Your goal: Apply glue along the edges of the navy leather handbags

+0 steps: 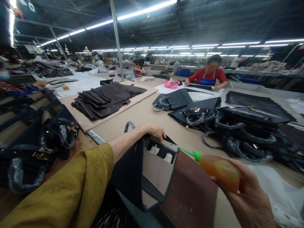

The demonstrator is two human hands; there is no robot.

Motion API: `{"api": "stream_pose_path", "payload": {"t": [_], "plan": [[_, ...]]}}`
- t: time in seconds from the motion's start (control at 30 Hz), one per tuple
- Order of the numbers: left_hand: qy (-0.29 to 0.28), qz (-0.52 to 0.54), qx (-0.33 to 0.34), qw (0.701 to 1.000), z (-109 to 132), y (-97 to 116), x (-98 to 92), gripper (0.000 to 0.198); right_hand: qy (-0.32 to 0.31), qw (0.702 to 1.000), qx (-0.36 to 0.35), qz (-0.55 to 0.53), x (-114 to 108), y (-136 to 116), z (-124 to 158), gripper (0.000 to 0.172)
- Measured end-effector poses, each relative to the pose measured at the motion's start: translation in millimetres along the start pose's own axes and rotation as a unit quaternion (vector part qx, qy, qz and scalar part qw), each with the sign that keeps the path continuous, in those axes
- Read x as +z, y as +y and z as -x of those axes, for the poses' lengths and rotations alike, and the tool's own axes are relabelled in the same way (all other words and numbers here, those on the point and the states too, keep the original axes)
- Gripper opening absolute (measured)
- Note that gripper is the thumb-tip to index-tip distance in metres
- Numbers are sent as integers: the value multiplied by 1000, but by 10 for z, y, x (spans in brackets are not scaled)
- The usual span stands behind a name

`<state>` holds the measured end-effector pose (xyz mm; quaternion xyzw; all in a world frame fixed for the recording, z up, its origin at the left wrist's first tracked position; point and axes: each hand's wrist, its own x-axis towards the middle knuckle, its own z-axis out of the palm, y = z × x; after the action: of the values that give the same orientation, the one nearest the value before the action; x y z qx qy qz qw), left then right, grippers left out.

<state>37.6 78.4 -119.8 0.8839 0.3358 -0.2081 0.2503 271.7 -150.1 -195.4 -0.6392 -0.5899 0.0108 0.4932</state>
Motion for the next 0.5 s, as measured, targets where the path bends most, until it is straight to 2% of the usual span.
{"api": "stream_pose_path", "payload": {"t": [0.13, 0.33, 0.5], "plan": [[-7, 0, -1, 1000, 25, 27, -11, 36, 3, 1000, -25, -1, 13, -59, -27, 61], [-9, -4, -6, 1000, 25, 47, -4, 37, -41, 999, -23, -6, 33, 92, 99, 60], [-1, -17, -3, 1000, 98, 73, -76, 35, -22, 997, 46, -57, -3, 39, 78, 65]]}}
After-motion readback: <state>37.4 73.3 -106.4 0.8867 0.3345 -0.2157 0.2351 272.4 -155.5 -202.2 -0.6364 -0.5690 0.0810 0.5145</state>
